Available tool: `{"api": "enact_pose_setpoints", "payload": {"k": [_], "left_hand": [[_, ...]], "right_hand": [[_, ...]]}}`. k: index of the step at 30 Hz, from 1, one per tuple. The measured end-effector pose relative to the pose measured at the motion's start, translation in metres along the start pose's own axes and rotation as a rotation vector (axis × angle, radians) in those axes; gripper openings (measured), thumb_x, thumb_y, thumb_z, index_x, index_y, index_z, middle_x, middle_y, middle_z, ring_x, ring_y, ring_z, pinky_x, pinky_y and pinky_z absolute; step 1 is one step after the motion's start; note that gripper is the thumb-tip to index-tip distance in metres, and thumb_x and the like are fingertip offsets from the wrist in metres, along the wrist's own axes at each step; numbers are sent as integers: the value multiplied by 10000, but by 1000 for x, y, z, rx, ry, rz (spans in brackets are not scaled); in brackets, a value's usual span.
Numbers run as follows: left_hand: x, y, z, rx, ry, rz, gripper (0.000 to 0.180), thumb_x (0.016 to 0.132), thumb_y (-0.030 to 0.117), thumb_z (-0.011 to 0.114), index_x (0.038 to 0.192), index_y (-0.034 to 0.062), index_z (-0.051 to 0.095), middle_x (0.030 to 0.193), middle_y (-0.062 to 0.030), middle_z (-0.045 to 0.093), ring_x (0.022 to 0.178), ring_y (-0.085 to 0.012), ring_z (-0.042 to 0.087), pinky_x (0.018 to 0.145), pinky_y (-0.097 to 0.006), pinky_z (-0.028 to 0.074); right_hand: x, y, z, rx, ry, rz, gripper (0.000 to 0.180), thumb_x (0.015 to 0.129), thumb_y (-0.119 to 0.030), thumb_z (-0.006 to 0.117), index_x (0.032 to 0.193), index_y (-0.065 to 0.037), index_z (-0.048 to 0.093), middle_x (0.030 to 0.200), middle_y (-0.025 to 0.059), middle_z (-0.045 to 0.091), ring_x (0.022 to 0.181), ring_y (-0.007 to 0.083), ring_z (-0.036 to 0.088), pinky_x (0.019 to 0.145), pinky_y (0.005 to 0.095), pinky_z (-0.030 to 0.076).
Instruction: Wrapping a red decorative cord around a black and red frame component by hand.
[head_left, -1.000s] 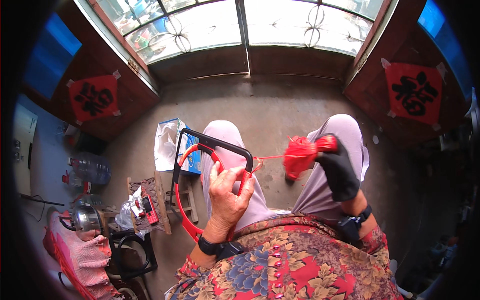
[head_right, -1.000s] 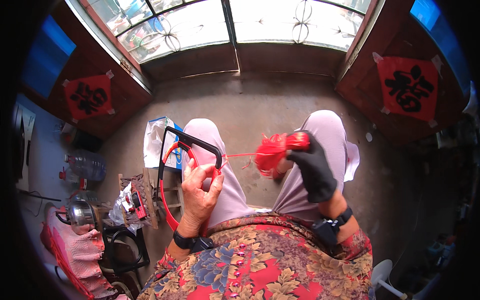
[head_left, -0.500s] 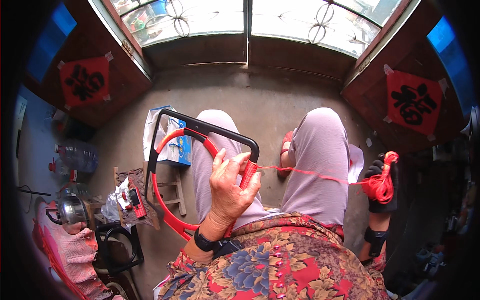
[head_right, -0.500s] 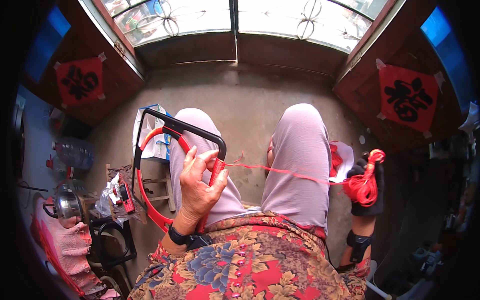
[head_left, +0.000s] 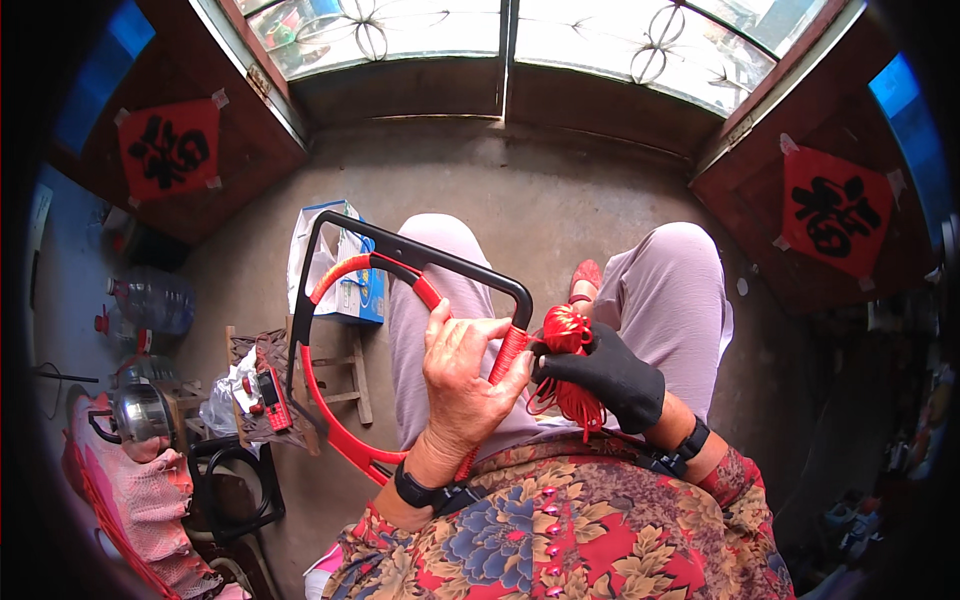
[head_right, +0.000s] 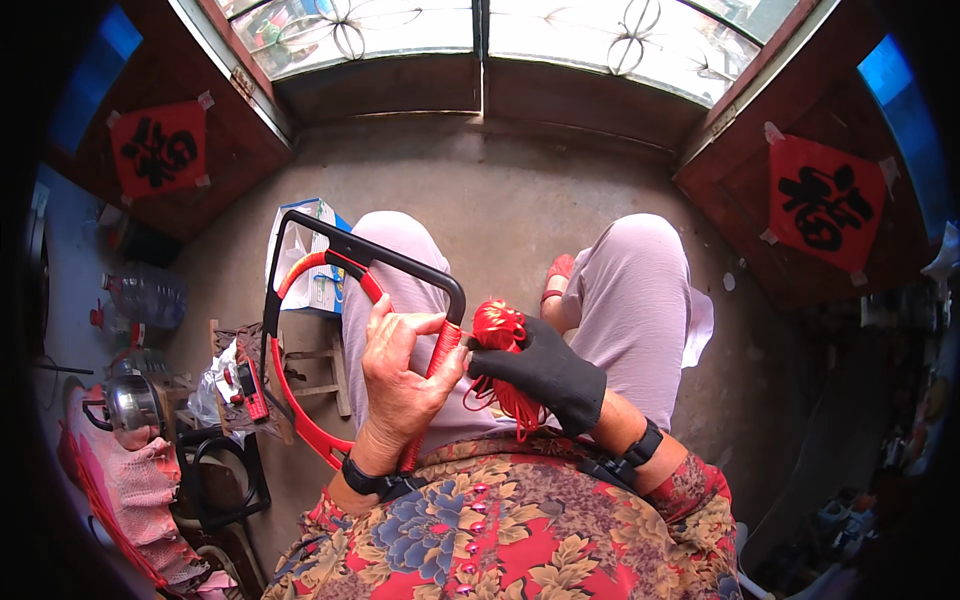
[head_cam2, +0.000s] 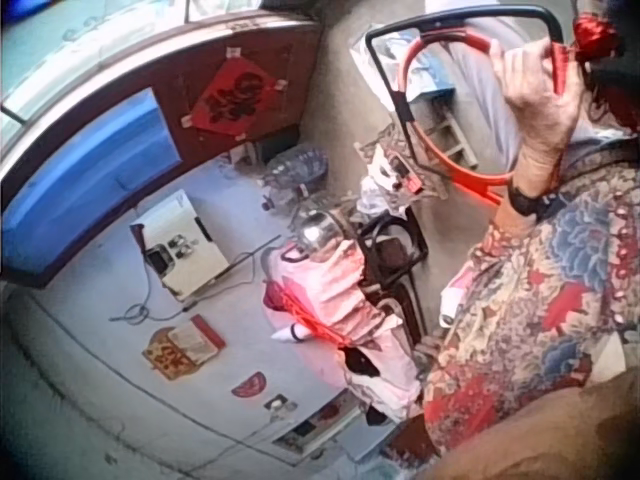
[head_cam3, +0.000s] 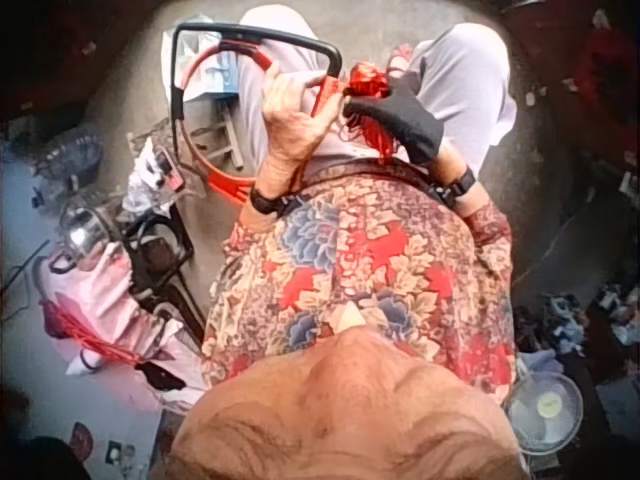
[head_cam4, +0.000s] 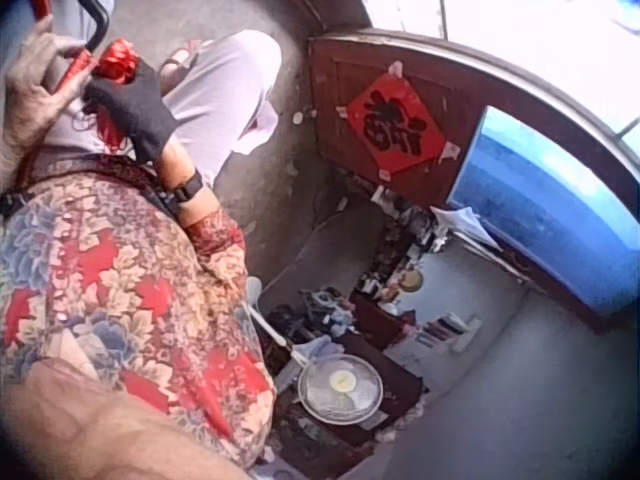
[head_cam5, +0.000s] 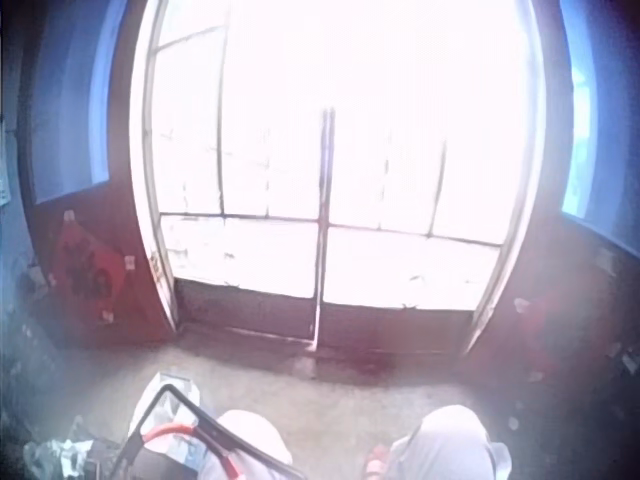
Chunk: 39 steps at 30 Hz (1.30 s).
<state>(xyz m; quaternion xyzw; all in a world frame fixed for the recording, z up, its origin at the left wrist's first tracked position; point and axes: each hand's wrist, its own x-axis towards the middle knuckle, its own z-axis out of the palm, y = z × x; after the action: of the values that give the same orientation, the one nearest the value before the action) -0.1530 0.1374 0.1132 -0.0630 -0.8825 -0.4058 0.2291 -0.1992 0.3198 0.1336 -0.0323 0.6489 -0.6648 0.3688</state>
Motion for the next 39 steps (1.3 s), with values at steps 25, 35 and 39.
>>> {"api": "enact_pose_setpoints", "payload": {"k": [25,35,39], "left_hand": [[0,-12,11,-16,-68,2,277,650,92,724,888,84,582,689,-11,599,649,-188,613,1085,-486,309],[-4,-14,1,-190,136,-106,323,757,54,608,1074,-13,602,1113,-167,623,1080,-288,605,1073,-426,362],[-4,-17,-3,-293,190,-168,327,797,15,518,1105,-48,609,1236,-195,583,1175,-290,553,1046,-379,390]], "right_hand": [[24,17,11,31,230,31,99,817,-93,691,840,-10,643,760,30,647,698,112,609,656,278,491],[4,20,-29,401,336,-191,315,908,-210,636,1138,3,601,970,96,670,911,188,656,846,360,528],[-35,1,-34,-62,-52,42,437,844,-189,712,1223,-12,586,1042,98,676,985,211,648,914,333,494]]}}
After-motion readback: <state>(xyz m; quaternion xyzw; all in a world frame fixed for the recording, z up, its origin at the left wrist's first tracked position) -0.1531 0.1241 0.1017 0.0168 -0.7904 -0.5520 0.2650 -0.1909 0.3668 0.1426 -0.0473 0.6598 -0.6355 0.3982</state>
